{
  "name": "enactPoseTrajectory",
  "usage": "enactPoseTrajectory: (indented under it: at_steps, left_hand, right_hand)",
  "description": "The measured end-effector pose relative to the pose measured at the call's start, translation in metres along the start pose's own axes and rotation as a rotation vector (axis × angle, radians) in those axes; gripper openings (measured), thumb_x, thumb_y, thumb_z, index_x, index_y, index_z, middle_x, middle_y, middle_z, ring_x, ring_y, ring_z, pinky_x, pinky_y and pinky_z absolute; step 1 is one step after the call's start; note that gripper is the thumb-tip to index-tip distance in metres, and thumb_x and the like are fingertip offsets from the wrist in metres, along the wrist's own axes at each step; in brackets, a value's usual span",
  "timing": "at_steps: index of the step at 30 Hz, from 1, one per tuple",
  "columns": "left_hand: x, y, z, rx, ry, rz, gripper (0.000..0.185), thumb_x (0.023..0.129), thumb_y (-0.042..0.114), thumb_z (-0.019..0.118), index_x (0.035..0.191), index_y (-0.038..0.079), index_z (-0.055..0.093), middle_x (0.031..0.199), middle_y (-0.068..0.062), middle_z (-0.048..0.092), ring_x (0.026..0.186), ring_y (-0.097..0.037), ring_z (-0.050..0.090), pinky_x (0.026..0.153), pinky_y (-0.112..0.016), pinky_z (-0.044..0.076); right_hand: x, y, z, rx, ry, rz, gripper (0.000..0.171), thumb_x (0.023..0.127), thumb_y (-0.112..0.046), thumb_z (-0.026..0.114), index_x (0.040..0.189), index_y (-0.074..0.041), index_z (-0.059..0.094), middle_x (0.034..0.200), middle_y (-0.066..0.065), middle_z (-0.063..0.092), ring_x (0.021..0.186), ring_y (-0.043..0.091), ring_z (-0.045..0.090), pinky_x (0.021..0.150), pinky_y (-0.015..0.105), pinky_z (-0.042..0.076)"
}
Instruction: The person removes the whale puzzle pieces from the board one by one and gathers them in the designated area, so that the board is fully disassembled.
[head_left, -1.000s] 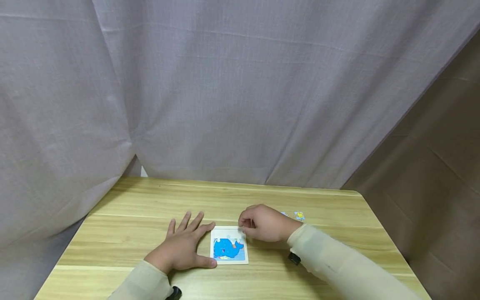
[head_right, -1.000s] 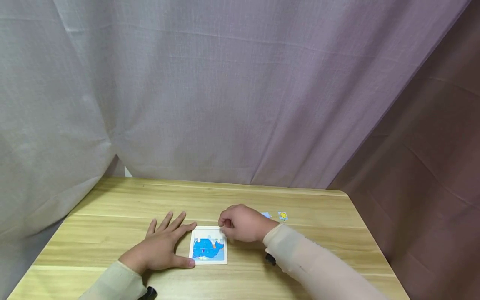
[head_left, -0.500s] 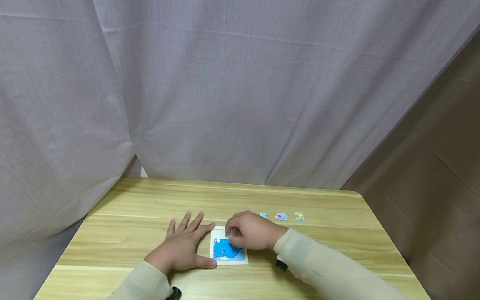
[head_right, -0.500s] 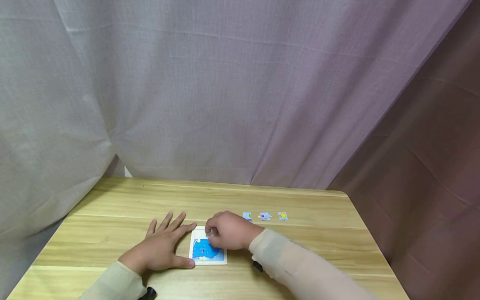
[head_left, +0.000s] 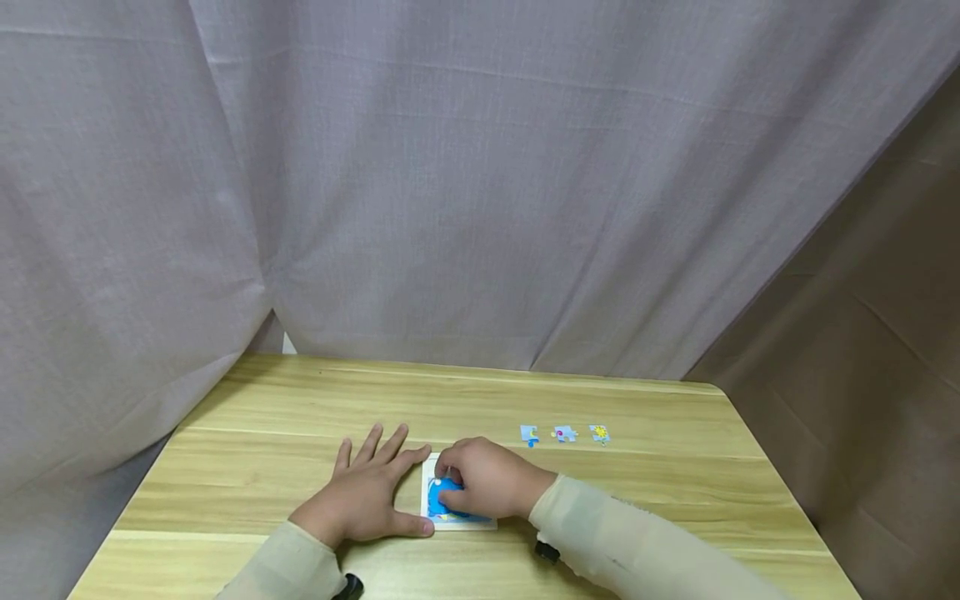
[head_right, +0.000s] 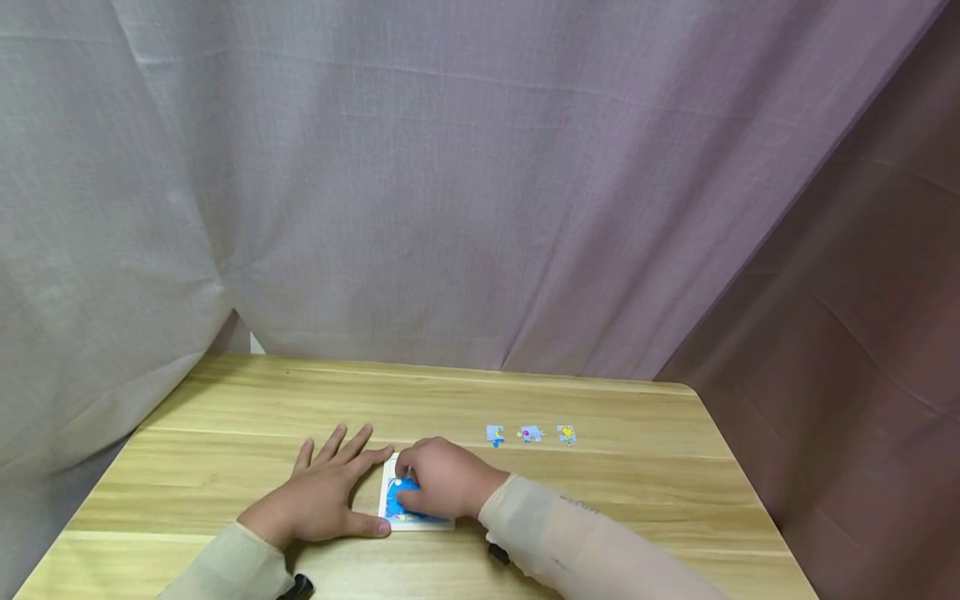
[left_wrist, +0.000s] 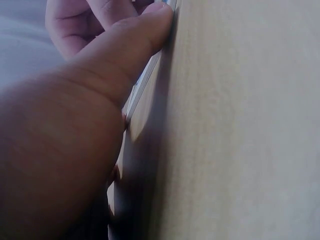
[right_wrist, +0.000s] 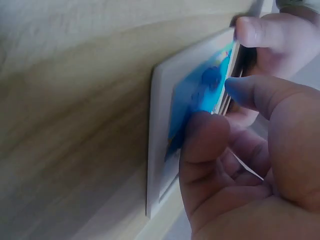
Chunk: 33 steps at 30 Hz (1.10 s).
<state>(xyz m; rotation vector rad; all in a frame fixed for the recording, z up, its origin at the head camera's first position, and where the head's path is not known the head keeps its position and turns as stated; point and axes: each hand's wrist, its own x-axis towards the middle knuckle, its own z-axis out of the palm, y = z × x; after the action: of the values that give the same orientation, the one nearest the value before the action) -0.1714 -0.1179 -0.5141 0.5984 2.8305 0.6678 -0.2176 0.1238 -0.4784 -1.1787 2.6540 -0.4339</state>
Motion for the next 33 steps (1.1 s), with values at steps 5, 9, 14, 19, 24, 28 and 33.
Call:
enactPoseTrajectory:
  at_steps: [5, 9, 14, 19, 24, 28, 33]
  left_hand:
    - [-0.0007, -0.0002, 0.0002, -0.004, -0.003, 0.000, 0.106, 0.072, 0.089, 0.069, 0.162, 0.041, 0.039, 0.178, -0.004, 0.017, 0.164, -0.044, 0.001, 0.121, -0.078, -0.002]
    - [-0.0008, -0.0012, 0.0005, 0.004, -0.003, 0.000, 0.105, 0.073, 0.090, 0.068, 0.162, 0.042, 0.038, 0.178, -0.004, 0.016, 0.164, -0.044, 0.002, 0.121, -0.078, -0.002]
    - [-0.0007, -0.0011, 0.0002, -0.005, -0.002, 0.001, 0.105, 0.073, 0.090, 0.067, 0.162, 0.043, 0.038, 0.178, -0.004, 0.016, 0.164, -0.044, 0.003, 0.120, -0.079, -0.001]
    - [0.0006, -0.0011, 0.0004, -0.006, 0.000, 0.001, 0.106, 0.072, 0.091, 0.068, 0.162, 0.043, 0.038, 0.178, -0.004, 0.015, 0.164, -0.043, 0.000, 0.120, -0.079, -0.001]
    - [0.0012, -0.0012, 0.0006, -0.003, 0.000, 0.001, 0.107, 0.071, 0.091, 0.068, 0.162, 0.043, 0.038, 0.178, -0.004, 0.015, 0.164, -0.043, -0.001, 0.120, -0.079, -0.002]
    - [0.0009, -0.0009, 0.0006, 0.008, -0.004, -0.001, 0.106, 0.072, 0.092, 0.066, 0.162, 0.044, 0.037, 0.178, -0.004, 0.015, 0.164, -0.043, 0.000, 0.121, -0.078, -0.002]
    - [-0.0001, -0.0004, -0.0004, 0.002, 0.000, -0.001, 0.106, 0.072, 0.091, 0.067, 0.162, 0.042, 0.038, 0.178, -0.004, 0.016, 0.164, -0.044, 0.001, 0.120, -0.079, -0.001]
  right_hand:
    - [0.0015, -0.0005, 0.0052, -0.017, 0.008, 0.014, 0.019, 0.092, -0.032, 0.075, 0.106, -0.019, 0.075, 0.079, -0.011, 0.060, 0.072, 0.000, 0.050, 0.070, 0.017, 0.047]
    - [0.0016, -0.0026, 0.0044, -0.011, 0.001, 0.025, 0.025, 0.090, -0.032, 0.077, 0.110, -0.017, 0.075, 0.082, -0.010, 0.061, 0.074, 0.001, 0.051, 0.070, 0.017, 0.047]
    - [0.0018, -0.0061, 0.0047, -0.020, -0.006, 0.055, 0.025, 0.087, -0.034, 0.080, 0.106, -0.018, 0.074, 0.085, -0.012, 0.061, 0.075, 0.001, 0.052, 0.069, 0.017, 0.047]
    - [0.0019, -0.0073, 0.0055, -0.042, -0.005, 0.061, 0.020, 0.086, -0.034, 0.081, 0.100, -0.021, 0.074, 0.085, -0.013, 0.060, 0.075, 0.001, 0.051, 0.069, 0.017, 0.047]
    - [0.0020, -0.0072, 0.0045, -0.026, -0.019, 0.078, 0.021, 0.086, -0.034, 0.082, 0.099, -0.023, 0.071, 0.085, -0.013, 0.059, 0.075, 0.001, 0.051, 0.069, 0.018, 0.047]
    - [0.0026, -0.0073, 0.0034, -0.006, -0.030, 0.096, 0.023, 0.085, -0.034, 0.084, 0.099, -0.024, 0.068, 0.085, -0.012, 0.059, 0.076, 0.002, 0.052, 0.070, 0.019, 0.047]
    - [0.0042, -0.0074, 0.0019, 0.022, -0.047, 0.113, 0.025, 0.086, -0.033, 0.084, 0.101, -0.024, 0.067, 0.088, -0.010, 0.061, 0.077, 0.003, 0.052, 0.070, 0.020, 0.047]
